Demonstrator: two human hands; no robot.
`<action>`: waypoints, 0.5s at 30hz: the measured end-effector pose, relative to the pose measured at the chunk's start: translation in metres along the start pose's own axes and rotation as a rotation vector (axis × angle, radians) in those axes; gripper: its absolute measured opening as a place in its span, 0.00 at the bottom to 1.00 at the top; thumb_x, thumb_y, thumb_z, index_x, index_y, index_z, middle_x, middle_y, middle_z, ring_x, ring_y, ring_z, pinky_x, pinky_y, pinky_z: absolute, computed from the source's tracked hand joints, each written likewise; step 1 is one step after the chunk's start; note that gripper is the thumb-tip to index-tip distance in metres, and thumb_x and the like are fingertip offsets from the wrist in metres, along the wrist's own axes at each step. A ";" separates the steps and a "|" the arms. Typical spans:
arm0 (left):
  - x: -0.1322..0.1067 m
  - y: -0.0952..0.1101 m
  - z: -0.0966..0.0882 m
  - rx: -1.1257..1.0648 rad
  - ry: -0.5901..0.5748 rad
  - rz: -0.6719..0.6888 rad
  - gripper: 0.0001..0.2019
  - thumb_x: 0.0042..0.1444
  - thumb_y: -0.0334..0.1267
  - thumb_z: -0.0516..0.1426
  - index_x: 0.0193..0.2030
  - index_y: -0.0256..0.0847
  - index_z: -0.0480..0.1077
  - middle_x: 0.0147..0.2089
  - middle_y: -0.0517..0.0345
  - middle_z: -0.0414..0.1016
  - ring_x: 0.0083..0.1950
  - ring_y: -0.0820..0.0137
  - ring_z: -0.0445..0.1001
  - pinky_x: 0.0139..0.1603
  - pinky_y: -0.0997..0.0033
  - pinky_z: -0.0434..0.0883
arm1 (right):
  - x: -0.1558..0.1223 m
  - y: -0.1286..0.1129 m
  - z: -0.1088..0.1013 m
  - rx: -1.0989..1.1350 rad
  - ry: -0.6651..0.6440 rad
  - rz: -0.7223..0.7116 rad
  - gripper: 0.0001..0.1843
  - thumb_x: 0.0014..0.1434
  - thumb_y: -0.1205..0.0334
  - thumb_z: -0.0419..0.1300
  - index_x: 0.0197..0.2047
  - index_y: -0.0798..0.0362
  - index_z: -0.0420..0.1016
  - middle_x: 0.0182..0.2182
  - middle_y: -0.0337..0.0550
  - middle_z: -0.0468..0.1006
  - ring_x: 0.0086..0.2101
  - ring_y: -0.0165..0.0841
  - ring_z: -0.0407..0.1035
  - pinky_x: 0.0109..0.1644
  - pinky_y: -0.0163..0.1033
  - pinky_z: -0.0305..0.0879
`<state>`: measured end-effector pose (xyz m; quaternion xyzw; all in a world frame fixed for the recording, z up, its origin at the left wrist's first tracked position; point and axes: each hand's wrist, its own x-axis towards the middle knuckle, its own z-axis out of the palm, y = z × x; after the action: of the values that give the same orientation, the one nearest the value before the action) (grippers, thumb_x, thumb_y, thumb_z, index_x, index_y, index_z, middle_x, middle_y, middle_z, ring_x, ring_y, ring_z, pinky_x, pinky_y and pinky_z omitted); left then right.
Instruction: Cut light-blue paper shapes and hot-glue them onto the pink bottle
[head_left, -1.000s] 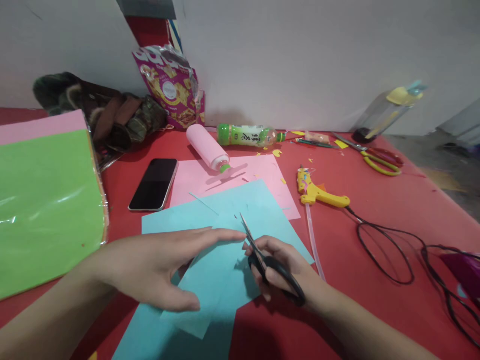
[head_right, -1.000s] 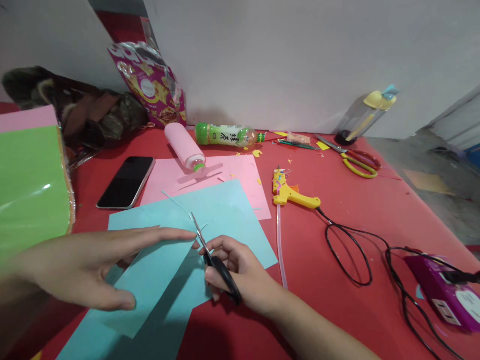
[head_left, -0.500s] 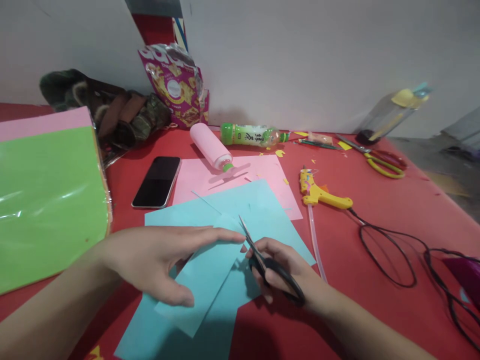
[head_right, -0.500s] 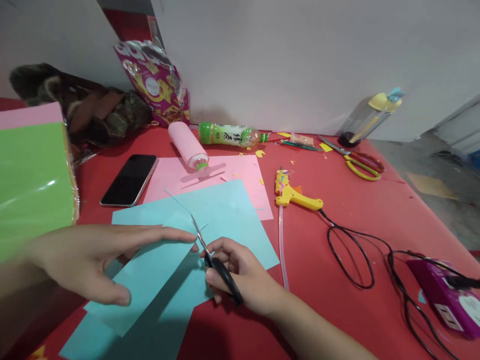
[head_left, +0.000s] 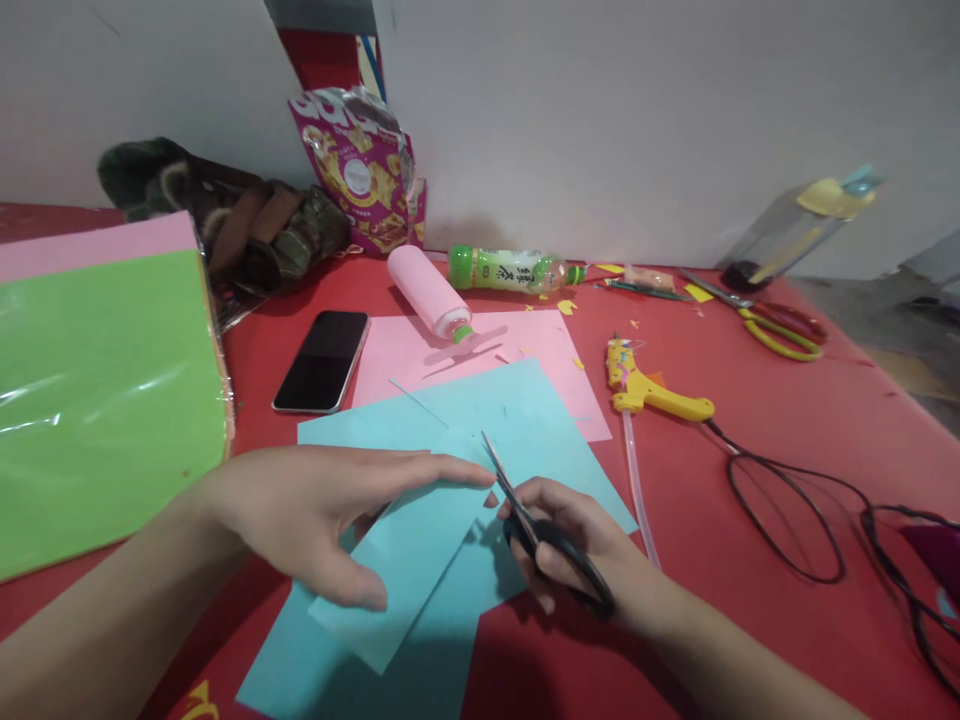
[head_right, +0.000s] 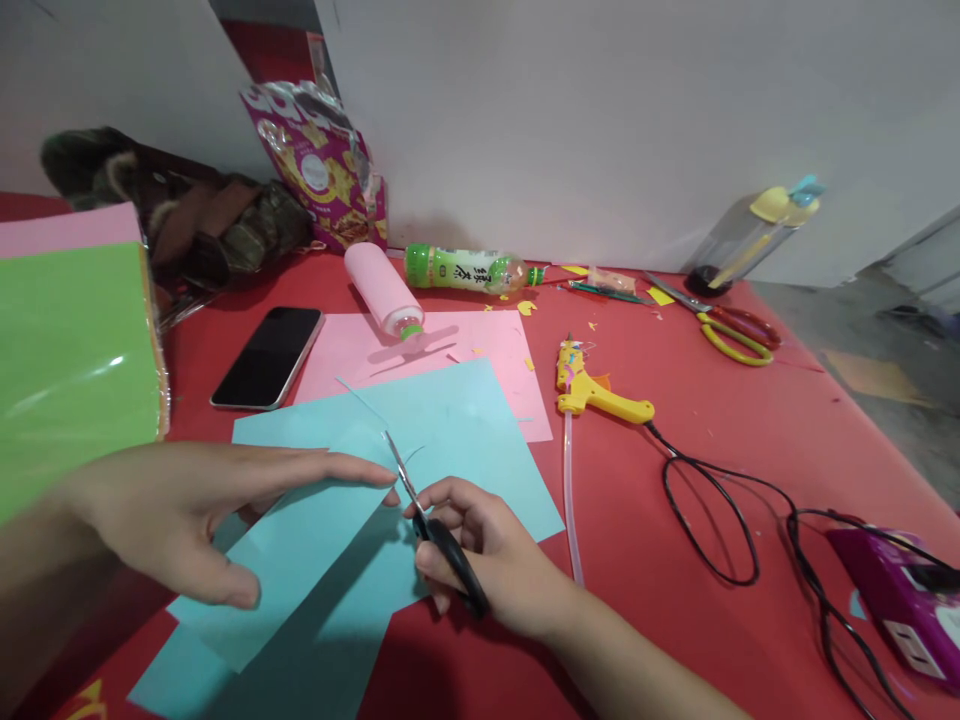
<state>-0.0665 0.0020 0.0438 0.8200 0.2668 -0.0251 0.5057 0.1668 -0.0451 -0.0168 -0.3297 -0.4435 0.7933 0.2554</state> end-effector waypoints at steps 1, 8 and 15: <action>-0.001 0.000 0.000 -0.002 0.000 0.002 0.38 0.43 0.36 0.59 0.62 0.49 0.48 0.55 0.58 0.66 0.29 0.74 0.72 0.25 0.82 0.68 | 0.000 0.000 0.000 -0.004 -0.004 0.001 0.25 0.45 0.44 0.60 0.38 0.55 0.60 0.21 0.30 0.61 0.16 0.20 0.59 0.18 0.29 0.53; -0.003 0.001 -0.006 -0.021 -0.045 -0.003 0.36 0.44 0.36 0.59 0.61 0.47 0.50 0.58 0.57 0.63 0.39 0.68 0.74 0.33 0.81 0.69 | -0.001 0.000 0.000 -0.011 -0.024 0.015 0.25 0.45 0.45 0.60 0.38 0.55 0.61 0.22 0.31 0.63 0.16 0.19 0.59 0.18 0.28 0.52; -0.006 0.000 0.000 -0.014 0.018 0.075 0.34 0.44 0.34 0.57 0.60 0.44 0.53 0.57 0.61 0.64 0.49 0.67 0.68 0.43 0.82 0.66 | 0.000 0.003 -0.001 0.026 -0.044 0.013 0.25 0.45 0.46 0.61 0.39 0.55 0.61 0.23 0.32 0.64 0.17 0.20 0.60 0.19 0.29 0.54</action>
<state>-0.0713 -0.0007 0.0454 0.8261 0.2404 0.0032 0.5097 0.1675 -0.0462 -0.0195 -0.3116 -0.4367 0.8077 0.2448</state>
